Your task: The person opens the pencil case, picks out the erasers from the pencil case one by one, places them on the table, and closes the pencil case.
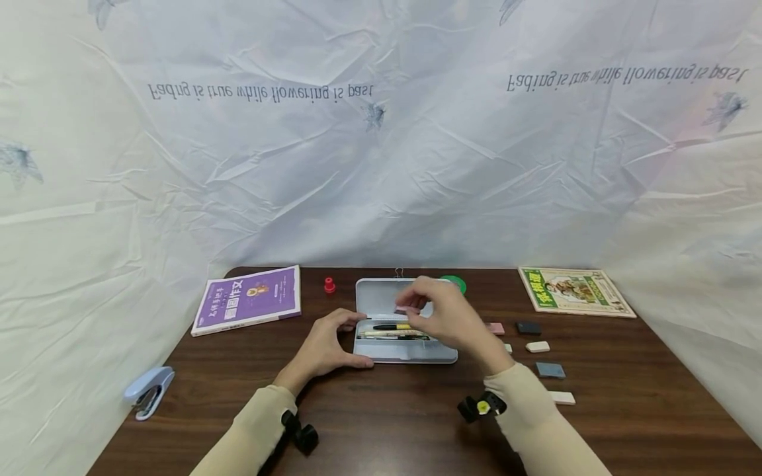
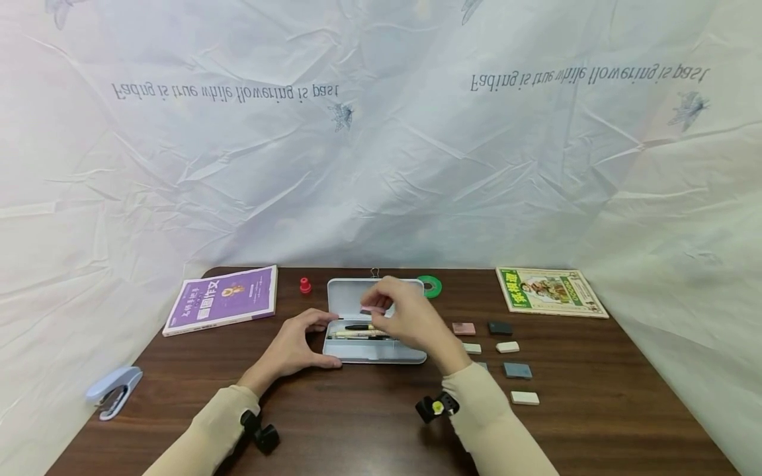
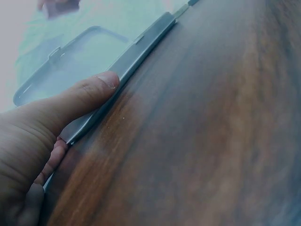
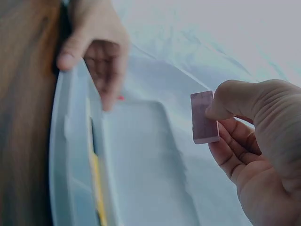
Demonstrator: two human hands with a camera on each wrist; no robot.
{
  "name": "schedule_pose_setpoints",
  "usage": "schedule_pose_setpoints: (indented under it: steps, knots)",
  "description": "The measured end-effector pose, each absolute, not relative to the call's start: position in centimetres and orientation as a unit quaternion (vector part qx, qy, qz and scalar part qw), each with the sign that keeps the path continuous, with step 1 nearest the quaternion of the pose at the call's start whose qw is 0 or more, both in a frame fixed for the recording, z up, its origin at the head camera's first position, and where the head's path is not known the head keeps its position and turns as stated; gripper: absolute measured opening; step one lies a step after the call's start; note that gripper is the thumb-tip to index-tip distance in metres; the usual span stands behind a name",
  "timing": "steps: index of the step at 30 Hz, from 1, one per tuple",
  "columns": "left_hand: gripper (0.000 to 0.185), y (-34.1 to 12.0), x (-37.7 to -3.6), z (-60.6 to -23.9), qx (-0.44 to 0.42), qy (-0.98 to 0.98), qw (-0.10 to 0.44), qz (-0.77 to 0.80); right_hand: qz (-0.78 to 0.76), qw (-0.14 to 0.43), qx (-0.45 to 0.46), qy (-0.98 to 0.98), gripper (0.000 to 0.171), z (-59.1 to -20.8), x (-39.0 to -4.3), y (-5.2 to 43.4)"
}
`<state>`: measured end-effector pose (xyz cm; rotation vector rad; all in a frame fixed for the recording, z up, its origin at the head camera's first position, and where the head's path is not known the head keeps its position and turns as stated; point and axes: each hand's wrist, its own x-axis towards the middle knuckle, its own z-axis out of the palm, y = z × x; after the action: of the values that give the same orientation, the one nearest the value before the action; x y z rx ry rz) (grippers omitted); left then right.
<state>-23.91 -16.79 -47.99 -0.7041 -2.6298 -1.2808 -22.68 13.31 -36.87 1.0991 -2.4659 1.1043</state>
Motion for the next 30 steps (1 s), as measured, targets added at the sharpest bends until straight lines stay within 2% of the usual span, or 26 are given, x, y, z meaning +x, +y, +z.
schedule_pose_setpoints:
  steps: [4,11,22,30]
  knots:
    - [0.092,-16.8,-23.8,-48.0,-0.229,-0.876,0.065,-0.42,0.366,0.144,0.36,-0.846,0.025,-35.9,-22.3,15.8]
    - [0.093,-16.9,-23.7,-47.9,-0.23,-0.876,0.061,-0.42,0.384,0.155,0.321,-0.852,0.032,-34.8,-21.7,19.4]
    - [0.092,-16.7,-23.7,-47.7,-0.23,-0.877,0.064,-0.416,0.334,0.181,0.279,-0.882,0.037,-34.7,-20.1,23.8]
    - [0.092,-16.8,-23.8,-47.8,-0.231,-0.878,0.067,-0.414,0.315,0.192,0.285,-0.885,0.04,-35.7,-18.7,26.4]
